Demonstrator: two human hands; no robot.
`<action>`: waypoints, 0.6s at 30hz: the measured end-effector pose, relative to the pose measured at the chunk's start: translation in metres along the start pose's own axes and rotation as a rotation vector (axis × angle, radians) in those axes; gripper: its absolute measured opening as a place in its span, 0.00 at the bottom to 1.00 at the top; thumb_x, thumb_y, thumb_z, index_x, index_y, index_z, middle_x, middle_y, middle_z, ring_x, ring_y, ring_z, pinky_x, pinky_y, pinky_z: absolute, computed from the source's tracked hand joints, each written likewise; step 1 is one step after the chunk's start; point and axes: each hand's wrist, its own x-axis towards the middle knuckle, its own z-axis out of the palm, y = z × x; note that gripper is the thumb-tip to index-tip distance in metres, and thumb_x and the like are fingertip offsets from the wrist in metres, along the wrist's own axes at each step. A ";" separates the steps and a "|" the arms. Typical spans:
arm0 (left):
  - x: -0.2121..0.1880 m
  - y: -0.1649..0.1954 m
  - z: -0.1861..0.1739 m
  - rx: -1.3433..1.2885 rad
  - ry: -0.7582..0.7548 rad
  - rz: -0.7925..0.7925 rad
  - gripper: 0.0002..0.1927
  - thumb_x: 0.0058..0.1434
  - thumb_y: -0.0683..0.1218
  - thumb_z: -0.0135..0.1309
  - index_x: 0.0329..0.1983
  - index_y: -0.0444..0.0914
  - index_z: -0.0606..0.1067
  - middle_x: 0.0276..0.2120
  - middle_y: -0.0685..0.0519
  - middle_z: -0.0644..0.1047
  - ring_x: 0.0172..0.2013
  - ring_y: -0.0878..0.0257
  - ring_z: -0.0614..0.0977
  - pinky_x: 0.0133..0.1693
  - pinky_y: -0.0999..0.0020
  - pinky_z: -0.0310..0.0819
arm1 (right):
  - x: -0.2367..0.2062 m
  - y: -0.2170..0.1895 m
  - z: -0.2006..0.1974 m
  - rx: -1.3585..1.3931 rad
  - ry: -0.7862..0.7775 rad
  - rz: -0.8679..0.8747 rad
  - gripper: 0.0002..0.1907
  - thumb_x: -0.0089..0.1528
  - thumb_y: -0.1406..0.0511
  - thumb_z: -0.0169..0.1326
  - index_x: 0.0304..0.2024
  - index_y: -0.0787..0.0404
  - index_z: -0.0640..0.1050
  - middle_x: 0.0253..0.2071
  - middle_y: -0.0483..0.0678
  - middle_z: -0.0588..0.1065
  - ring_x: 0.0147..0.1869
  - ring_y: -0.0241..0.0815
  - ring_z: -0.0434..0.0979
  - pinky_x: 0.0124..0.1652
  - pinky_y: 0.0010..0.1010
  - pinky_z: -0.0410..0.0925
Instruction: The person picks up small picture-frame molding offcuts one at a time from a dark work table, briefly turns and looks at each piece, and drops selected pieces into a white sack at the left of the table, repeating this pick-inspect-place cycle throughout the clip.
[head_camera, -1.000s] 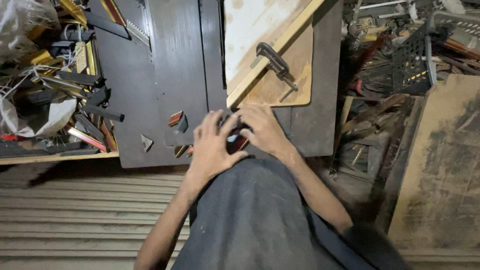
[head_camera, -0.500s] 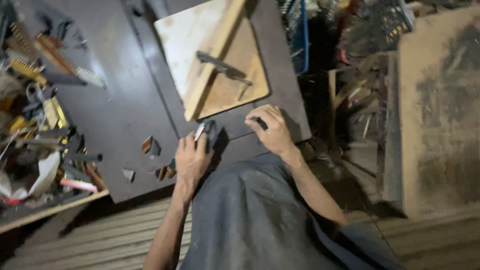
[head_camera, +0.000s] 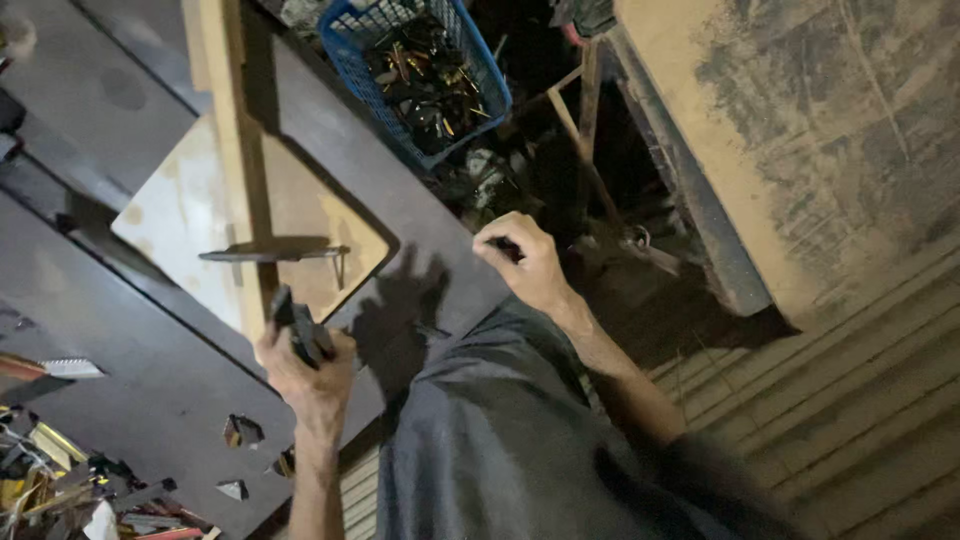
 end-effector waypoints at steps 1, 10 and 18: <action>0.011 0.006 0.001 -0.063 -0.014 -0.011 0.29 0.58 0.36 0.61 0.62 0.30 0.65 0.46 0.40 0.71 0.47 0.44 0.76 0.49 0.50 0.74 | 0.001 0.007 -0.006 0.052 0.027 0.101 0.05 0.63 0.70 0.63 0.40 0.62 0.80 0.39 0.45 0.77 0.37 0.36 0.73 0.39 0.27 0.66; 0.173 0.066 0.110 -0.427 0.028 -0.323 0.32 0.74 0.43 0.56 0.75 0.33 0.57 0.61 0.44 0.72 0.62 0.55 0.76 0.66 0.59 0.71 | 0.034 0.063 -0.033 0.251 0.290 0.287 0.06 0.65 0.72 0.61 0.43 0.66 0.78 0.39 0.42 0.77 0.33 0.26 0.68 0.34 0.20 0.64; 0.263 0.041 0.247 -0.636 -0.153 -0.364 0.43 0.71 0.44 0.61 0.77 0.33 0.47 0.72 0.33 0.58 0.71 0.44 0.63 0.70 0.52 0.57 | 0.050 0.074 -0.037 0.209 0.319 0.204 0.05 0.67 0.72 0.61 0.45 0.66 0.79 0.43 0.44 0.77 0.38 0.29 0.69 0.39 0.22 0.64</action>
